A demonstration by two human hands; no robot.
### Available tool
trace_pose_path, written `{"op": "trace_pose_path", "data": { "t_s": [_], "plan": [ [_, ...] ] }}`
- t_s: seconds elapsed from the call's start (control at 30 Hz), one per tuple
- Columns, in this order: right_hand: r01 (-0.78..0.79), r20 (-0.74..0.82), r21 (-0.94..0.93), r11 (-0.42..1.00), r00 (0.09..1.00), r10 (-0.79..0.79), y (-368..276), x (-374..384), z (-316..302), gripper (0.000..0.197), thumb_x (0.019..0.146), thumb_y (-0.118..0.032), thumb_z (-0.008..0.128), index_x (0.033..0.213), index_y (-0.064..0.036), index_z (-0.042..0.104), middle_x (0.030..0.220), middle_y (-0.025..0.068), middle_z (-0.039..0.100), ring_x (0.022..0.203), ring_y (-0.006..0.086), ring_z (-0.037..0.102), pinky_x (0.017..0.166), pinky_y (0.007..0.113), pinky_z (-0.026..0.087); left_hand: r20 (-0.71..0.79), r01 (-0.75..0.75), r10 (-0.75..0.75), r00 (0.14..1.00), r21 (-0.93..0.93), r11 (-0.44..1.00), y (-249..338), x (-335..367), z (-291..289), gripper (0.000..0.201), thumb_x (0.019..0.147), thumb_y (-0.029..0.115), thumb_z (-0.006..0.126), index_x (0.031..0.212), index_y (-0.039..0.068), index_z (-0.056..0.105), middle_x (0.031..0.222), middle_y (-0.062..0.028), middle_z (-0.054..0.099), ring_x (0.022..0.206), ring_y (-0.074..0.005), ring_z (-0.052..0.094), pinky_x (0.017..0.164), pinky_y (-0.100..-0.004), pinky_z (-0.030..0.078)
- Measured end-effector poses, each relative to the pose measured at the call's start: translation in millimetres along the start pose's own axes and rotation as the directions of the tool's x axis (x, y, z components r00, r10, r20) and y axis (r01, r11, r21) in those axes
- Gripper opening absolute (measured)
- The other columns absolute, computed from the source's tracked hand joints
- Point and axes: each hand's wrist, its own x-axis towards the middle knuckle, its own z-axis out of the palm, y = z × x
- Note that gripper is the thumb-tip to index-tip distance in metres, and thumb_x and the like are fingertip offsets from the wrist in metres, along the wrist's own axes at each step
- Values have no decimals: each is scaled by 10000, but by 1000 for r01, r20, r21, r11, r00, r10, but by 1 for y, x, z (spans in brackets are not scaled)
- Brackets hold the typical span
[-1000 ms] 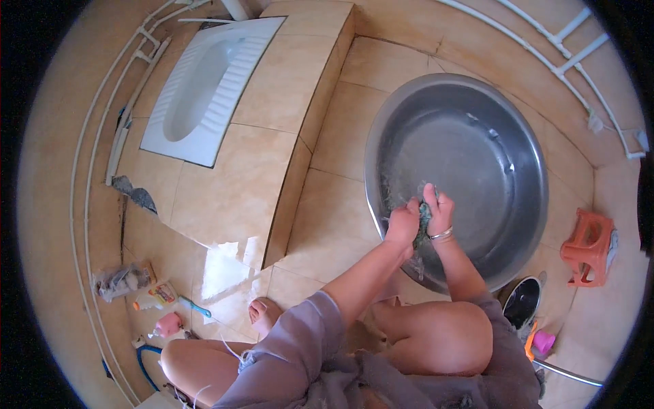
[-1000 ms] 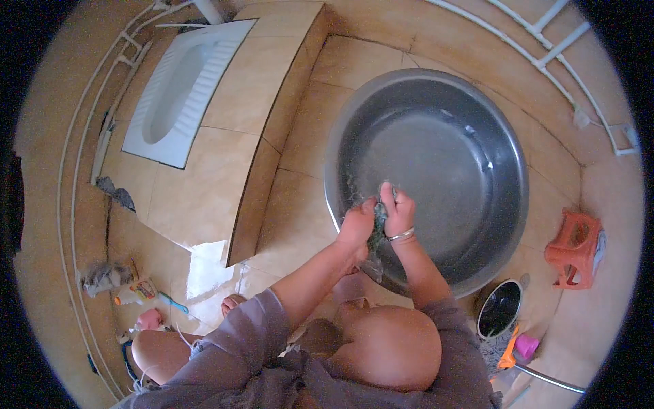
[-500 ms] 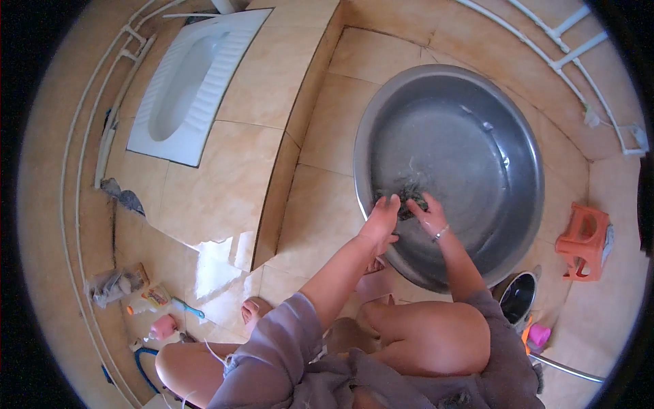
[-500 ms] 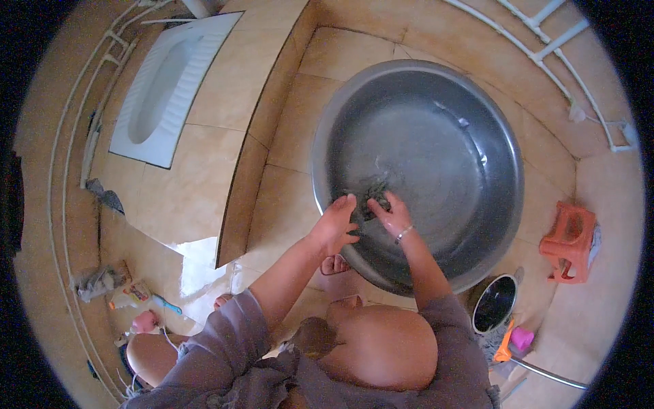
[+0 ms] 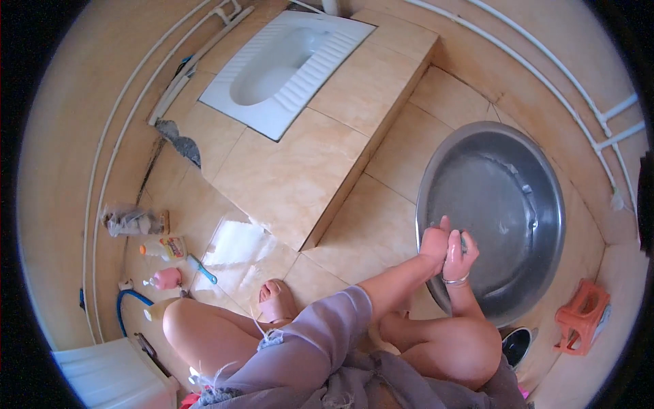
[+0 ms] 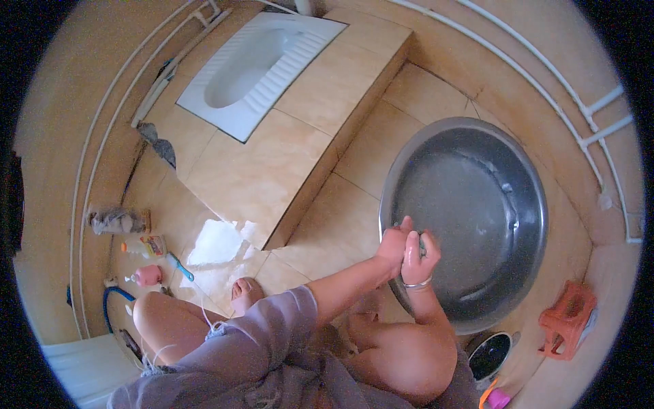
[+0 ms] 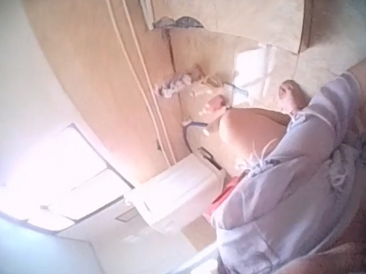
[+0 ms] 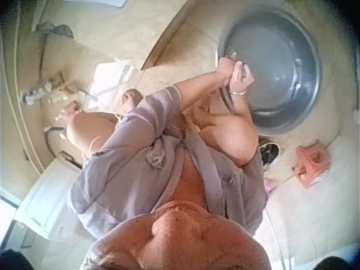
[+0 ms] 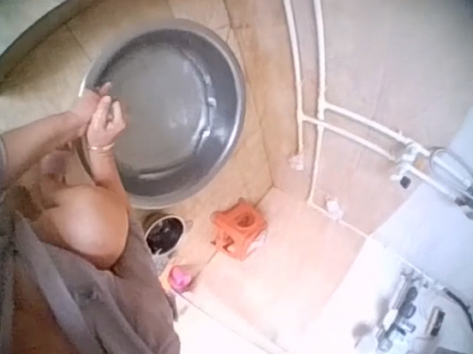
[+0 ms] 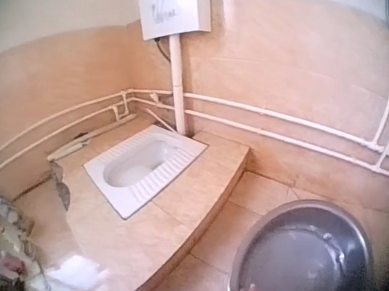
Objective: The person scrapes bathroom floor tiles with a cleaver and wipes the floor and a PVC pipe with a cloth and a cleaning agent.
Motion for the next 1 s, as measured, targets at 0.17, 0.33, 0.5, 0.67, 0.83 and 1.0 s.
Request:
{"op": "trace_pose_path", "data": {
  "t_s": [0.17,0.33,0.5,0.67,0.83,1.0],
  "plan": [
    [-350,401,25,936,861,312,0,8,10,226,802,-180,536,689,15,519,622,82,492,618,101,430,554,293,361,-119,-63,79,990,130,990,2,-8,-25,507,897,378,364,849,-84,565,761,-174,586,665,-238,508,661,-385,417],
    [-278,852,-143,950,454,261,-30,72,30,276,810,-273,564,795,0,598,705,28,550,679,89,468,646,258,402,-269,-412,648,712,588,697,33,-12,-92,395,841,382,476,795,-9,506,689,-205,548,671,-332,536,627,-392,419],
    [272,934,-110,956,357,6,-66,139,92,263,752,-312,602,746,-51,634,702,115,547,713,225,509,674,310,399,-209,-262,671,711,807,529,109,-96,-145,343,751,334,629,771,22,487,633,-165,537,582,-284,524,535,-366,413],
    [481,783,-526,702,596,178,-117,116,200,347,745,-478,514,827,-174,661,905,116,591,874,283,542,745,378,442,-353,-115,673,650,829,547,135,-96,-204,331,765,351,585,756,28,513,699,-174,569,702,-349,556,582,-391,431],
    [397,599,-514,760,801,-13,-104,22,294,570,759,-380,515,1193,-29,397,1096,212,513,1072,337,438,878,394,367,-496,-66,841,216,852,520,119,-76,-288,218,766,237,580,795,26,533,800,-146,587,765,-300,560,638,-363,438],
    [501,626,-544,673,777,-72,-110,11,326,620,787,-383,406,1286,-38,280,1360,135,236,1260,315,168,1019,449,92,-620,-234,781,68,751,617,116,-95,-361,123,792,135,523,870,42,541,819,-122,563,664,-262,548,587,-341,427]
  ]
}}
